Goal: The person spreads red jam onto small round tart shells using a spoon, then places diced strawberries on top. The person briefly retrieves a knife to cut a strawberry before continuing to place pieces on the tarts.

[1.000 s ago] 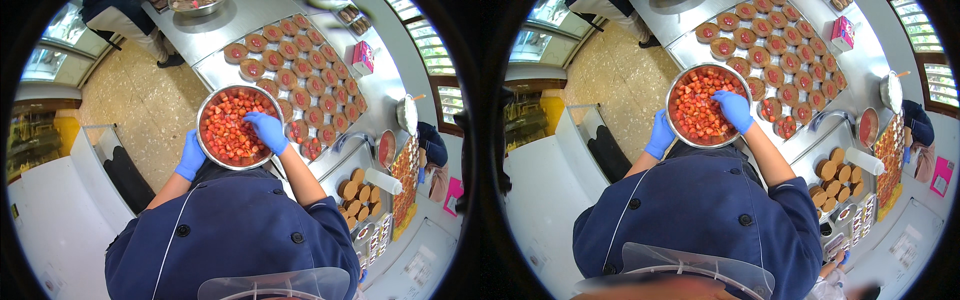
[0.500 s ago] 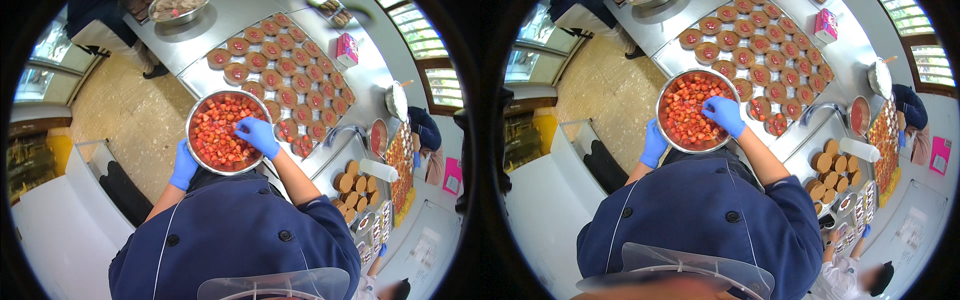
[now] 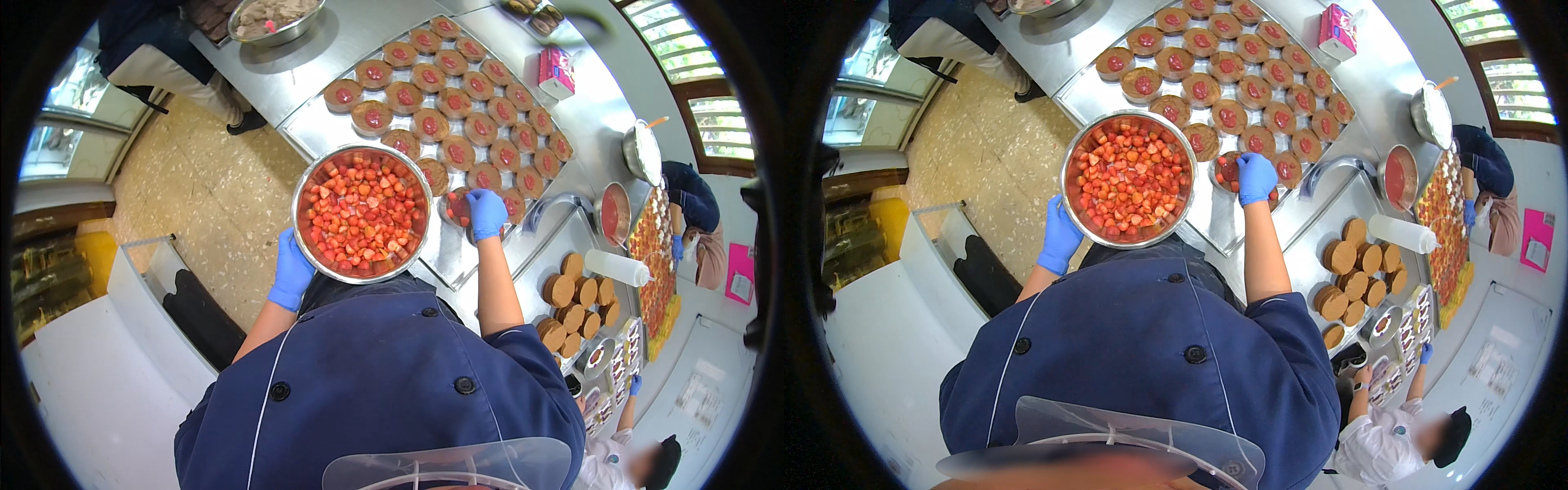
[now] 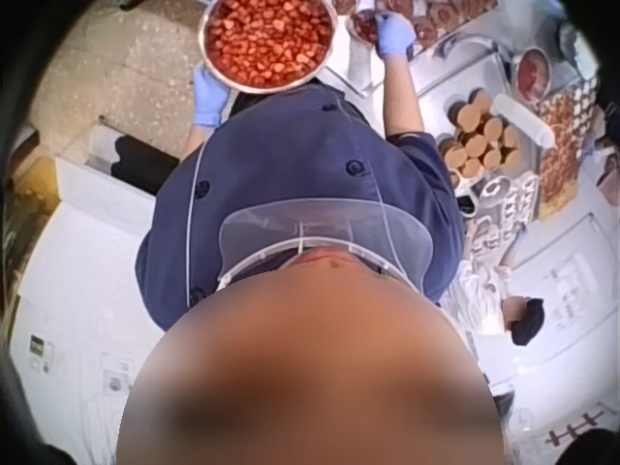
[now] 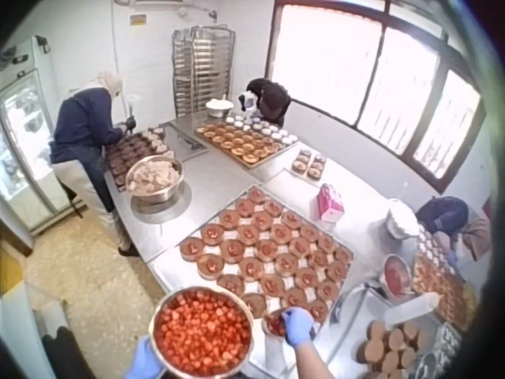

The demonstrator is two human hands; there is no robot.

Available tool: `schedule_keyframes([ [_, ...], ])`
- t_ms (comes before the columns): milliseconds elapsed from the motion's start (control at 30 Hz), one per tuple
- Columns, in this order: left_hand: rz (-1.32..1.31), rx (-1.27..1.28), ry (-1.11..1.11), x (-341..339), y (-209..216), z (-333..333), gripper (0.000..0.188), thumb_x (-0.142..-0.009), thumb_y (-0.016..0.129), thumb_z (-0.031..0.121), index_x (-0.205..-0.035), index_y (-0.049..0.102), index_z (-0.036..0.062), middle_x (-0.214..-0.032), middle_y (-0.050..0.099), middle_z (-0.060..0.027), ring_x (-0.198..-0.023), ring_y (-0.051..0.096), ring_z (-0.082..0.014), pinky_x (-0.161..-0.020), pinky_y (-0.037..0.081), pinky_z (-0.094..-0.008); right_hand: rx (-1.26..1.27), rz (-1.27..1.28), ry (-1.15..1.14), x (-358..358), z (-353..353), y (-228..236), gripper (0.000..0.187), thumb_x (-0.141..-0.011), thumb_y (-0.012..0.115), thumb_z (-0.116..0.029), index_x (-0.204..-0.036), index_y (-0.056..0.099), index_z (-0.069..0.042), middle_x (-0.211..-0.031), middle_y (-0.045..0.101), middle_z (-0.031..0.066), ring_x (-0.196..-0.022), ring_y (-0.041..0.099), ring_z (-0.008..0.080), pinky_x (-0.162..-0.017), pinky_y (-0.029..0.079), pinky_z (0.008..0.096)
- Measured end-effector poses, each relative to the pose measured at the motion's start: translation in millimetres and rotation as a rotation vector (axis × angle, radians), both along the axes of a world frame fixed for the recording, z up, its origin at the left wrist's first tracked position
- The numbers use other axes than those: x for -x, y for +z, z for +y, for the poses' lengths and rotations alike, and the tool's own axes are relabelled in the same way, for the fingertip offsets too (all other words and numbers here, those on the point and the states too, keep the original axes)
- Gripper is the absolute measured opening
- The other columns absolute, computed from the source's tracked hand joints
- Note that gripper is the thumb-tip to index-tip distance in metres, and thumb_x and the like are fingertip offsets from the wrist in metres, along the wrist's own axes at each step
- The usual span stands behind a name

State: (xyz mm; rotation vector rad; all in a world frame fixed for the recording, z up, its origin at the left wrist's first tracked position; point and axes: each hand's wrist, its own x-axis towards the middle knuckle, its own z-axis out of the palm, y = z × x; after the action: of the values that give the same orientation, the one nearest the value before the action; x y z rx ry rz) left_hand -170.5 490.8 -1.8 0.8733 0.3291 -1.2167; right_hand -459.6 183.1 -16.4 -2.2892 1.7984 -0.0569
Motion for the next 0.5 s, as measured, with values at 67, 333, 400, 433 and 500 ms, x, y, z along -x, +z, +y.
schedule_keyframes([
  [67, -0.010, 0.008, 0.007, 1, 1, 0, 0.047, -0.100, 0.038, 0.038, -0.130, 0.048, 0.0032, -0.135, 0.053, -0.0130, -0.122, 0.052, -0.0255, -0.106, 0.042, -0.0394, 0.022, 0.004, -0.031, 1, 0, 2, 0.024, -0.081, 0.069, -0.039, -0.087, 0.075, -0.017, -0.082, 0.071, 0.0100, -0.077, 0.069, 0.0299, -0.068, 0.053, 0.0410],
  [333, 0.035, -0.003, 0.043, 4, 5, -1, 0.045, -0.101, 0.038, 0.036, -0.130, 0.047, 0.0035, -0.134, 0.053, -0.0140, -0.123, 0.051, -0.0241, -0.107, 0.040, -0.0378, 0.044, 0.016, 0.038, 10, 17, 0, 0.022, -0.085, 0.062, -0.035, -0.099, 0.074, -0.024, -0.084, 0.071, 0.0107, -0.075, 0.068, 0.0318, -0.066, 0.053, 0.0431],
  [400, -0.039, -0.010, 0.011, 4, 6, 0, 0.045, -0.100, 0.039, 0.037, -0.129, 0.048, 0.0034, -0.132, 0.054, -0.0144, -0.122, 0.052, -0.0242, -0.107, 0.041, -0.0381, 0.066, 0.064, 0.007, 11, 19, -2, 0.024, -0.087, 0.058, -0.033, -0.104, 0.073, -0.026, -0.084, 0.071, 0.0118, -0.074, 0.068, 0.0326, -0.065, 0.053, 0.0438],
  [433, 0.004, -0.027, 0.034, 3, 6, -1, 0.045, -0.100, 0.040, 0.038, -0.128, 0.048, 0.0033, -0.131, 0.055, -0.0147, -0.122, 0.052, -0.0242, -0.106, 0.041, -0.0383, 0.054, 0.091, -0.030, 11, 20, -3, 0.025, -0.088, 0.056, -0.032, -0.106, 0.073, -0.027, -0.084, 0.070, 0.0123, -0.074, 0.068, 0.0330, -0.065, 0.053, 0.0442],
  [500, -0.011, 0.009, 0.013, 2, 6, -2, 0.046, -0.100, 0.040, 0.038, -0.128, 0.049, 0.0032, -0.130, 0.055, -0.0144, -0.121, 0.053, -0.0244, -0.106, 0.042, -0.0386, 0.067, 0.054, -0.027, 11, 21, -7, 0.028, -0.088, 0.054, -0.031, -0.109, 0.072, -0.029, -0.084, 0.070, 0.0133, -0.074, 0.068, 0.0337, -0.064, 0.053, 0.0450],
])
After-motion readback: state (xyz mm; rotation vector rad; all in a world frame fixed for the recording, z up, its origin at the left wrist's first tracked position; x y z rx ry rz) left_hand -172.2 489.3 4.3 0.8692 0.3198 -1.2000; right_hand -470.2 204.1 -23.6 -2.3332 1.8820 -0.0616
